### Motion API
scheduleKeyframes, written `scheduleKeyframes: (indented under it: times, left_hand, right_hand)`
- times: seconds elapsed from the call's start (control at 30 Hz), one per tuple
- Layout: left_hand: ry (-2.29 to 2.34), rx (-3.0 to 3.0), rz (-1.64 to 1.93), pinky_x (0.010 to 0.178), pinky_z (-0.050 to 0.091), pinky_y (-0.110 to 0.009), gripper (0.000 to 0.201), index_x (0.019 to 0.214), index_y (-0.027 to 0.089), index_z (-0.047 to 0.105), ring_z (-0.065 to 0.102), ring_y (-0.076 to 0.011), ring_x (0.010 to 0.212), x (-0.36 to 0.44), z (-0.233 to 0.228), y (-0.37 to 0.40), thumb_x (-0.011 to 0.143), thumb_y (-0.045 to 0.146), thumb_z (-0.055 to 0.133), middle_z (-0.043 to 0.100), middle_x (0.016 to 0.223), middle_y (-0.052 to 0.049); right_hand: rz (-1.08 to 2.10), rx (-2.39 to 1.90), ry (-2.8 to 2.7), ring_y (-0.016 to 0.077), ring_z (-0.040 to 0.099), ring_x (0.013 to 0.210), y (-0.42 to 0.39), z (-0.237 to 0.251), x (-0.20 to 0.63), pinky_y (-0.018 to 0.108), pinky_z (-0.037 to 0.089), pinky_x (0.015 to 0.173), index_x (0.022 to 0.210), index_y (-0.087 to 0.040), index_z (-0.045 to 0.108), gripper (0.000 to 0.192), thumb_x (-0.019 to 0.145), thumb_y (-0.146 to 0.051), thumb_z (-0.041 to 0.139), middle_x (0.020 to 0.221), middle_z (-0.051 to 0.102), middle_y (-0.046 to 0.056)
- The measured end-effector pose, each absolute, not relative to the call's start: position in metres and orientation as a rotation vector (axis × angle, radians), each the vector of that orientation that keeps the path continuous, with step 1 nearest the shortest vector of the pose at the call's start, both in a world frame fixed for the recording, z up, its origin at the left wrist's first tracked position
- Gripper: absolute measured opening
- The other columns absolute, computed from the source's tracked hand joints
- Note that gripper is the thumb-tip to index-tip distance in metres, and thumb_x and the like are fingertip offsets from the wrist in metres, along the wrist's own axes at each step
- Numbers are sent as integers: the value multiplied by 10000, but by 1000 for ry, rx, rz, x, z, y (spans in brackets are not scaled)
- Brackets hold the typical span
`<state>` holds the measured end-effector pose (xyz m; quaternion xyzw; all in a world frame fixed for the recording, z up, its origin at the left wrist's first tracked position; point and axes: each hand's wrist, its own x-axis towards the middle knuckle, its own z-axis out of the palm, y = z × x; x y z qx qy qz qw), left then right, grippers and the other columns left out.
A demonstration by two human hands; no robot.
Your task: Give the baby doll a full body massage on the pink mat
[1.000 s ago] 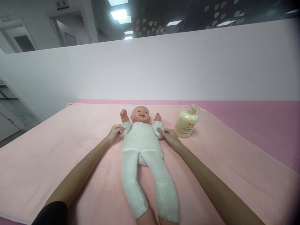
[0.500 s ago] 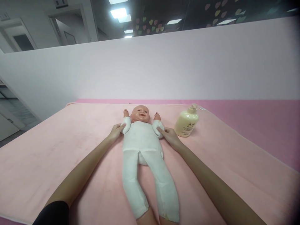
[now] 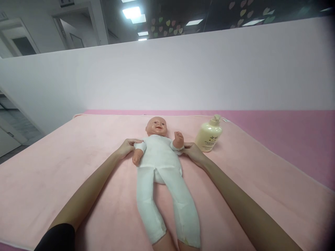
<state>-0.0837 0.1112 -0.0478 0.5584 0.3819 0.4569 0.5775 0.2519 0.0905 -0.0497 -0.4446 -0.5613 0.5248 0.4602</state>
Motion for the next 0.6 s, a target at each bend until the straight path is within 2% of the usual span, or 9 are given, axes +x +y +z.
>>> scheduleKeyframes:
  times: [0.23, 0.4, 0.47, 0.53, 0.6]
  left_hand:
    - [853, 1353, 1019, 969, 434, -407, 256, 644, 172, 731, 595, -252, 1095, -91, -47, 116, 472, 1, 649, 706, 1066, -89]
    - [854, 1362, 1001, 925, 454, -360, 299, 705, 176, 755, 592, -252, 1097, -90, -43, 112, 481, 16, 640, 706, 1068, -86]
    - [875, 1344, 974, 872, 471, -327, 349, 809, 176, 769, 611, -237, 1044, -89, -40, 109, 507, 45, 653, 707, 1056, -81]
    - [894, 1316, 957, 795, 480, -308, 374, 910, 170, 764, 630, -215, 943, -87, -39, 107, 552, 106, 673, 711, 1002, -79]
    - [919, 1280, 1008, 742, 475, -300, 356, 925, 161, 756, 627, -199, 855, -85, -39, 107, 574, 158, 695, 709, 927, -75]
  right_hand:
    - [1355, -970, -1432, 180, 607, 874, 96, -54, 257, 320, 473, 839, 621, -206, 737, 133, 500, -247, 773, 920, 670, 43]
    - [1365, -974, -1405, 181, 610, 863, 97, -55, 258, 328, 477, 848, 520, -194, 691, 100, 504, -262, 763, 902, 660, 38]
    - [1335, -971, -1406, 198, 614, 904, 95, -54, 257, 330, 477, 864, 594, -205, 727, 116, 510, -274, 767, 938, 678, 42]
    - [1299, -1006, -1404, 227, 617, 939, 92, -52, 255, 350, 484, 866, 742, -216, 766, 241, 526, -322, 785, 974, 700, 56]
    - [1269, -1065, -1397, 256, 623, 932, 89, -50, 252, 382, 493, 847, 845, -201, 771, 362, 545, -401, 801, 956, 714, 79]
